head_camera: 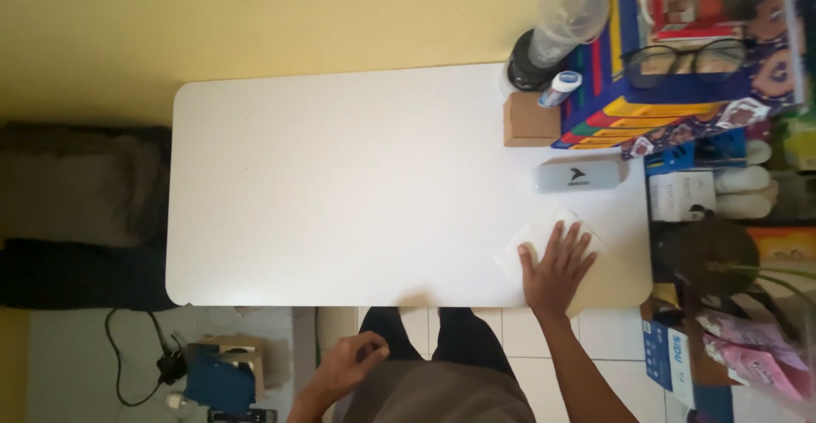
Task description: Clearing objects off a desk and wiping the surface with a tissue.
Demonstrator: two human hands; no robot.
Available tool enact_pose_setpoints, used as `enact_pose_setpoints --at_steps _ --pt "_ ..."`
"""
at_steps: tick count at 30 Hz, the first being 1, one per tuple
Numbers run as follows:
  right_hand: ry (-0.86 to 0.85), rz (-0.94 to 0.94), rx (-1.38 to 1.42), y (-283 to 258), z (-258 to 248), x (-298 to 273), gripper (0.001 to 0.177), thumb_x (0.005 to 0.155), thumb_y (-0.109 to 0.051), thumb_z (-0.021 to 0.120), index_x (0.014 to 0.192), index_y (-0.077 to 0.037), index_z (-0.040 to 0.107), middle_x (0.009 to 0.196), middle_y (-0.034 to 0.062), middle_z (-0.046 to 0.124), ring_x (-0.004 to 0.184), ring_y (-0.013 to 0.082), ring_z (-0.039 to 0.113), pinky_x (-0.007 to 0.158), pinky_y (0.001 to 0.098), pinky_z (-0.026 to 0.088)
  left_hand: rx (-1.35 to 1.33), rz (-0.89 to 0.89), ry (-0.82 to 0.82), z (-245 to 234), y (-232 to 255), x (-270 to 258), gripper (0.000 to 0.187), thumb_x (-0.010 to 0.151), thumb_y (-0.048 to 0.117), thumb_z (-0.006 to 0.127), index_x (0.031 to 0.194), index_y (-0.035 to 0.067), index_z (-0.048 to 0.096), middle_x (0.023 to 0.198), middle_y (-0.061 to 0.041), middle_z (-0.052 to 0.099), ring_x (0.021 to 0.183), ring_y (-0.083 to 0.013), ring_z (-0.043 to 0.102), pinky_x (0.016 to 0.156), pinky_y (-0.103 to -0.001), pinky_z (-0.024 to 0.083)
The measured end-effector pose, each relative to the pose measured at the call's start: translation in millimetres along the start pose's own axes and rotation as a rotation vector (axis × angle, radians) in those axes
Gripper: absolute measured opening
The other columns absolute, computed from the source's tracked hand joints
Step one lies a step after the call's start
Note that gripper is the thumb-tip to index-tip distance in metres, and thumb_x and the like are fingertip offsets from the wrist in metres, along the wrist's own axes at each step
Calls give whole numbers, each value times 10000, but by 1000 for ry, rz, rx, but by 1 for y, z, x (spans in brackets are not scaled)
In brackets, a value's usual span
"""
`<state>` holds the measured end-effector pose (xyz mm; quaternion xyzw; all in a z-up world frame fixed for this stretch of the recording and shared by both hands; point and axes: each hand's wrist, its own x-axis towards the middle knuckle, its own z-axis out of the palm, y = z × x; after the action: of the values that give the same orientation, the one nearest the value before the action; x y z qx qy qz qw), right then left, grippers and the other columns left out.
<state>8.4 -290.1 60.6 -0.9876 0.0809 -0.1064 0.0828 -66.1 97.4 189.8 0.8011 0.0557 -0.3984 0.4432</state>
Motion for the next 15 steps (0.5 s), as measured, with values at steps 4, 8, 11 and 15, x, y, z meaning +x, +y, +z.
enact_pose_setpoints --at_steps 4,8,11,15 --pt "60 95 85 -55 24 12 859 1039 -575 484 1622 24 286 1687 288 207 1578 467 162 1255 659 99 -38 -21 54 -15 -15 -8 262 928 329 701 1005 85 756 693 -75 681 635 -163 614 606 -334 480" --pt "-35 96 175 -154 56 33 905 1054 -641 282 1622 57 190 1700 302 115 1590 422 77 1259 600 -2 -44 -62 97 -36 -51 -24 250 926 333 705 1016 104 753 684 -73 673 625 -159 608 600 -337 481" --pt "-69 15 228 -244 69 45 917 1045 -664 177 1623 46 139 1712 246 63 1607 354 16 1287 537 -54 -86 -36 199 -35 -122 -37 244 911 317 726 1023 101 745 667 -60 654 601 -145 602 578 -330 484" --pt "-270 -76 220 -340 69 50 897 1048 -647 162 1608 49 87 1706 235 24 1592 337 -25 1277 494 -48 -119 -144 252 -37 -196 -61 221 910 296 737 1035 114 758 612 -62 593 560 -127 538 549 -318 433"
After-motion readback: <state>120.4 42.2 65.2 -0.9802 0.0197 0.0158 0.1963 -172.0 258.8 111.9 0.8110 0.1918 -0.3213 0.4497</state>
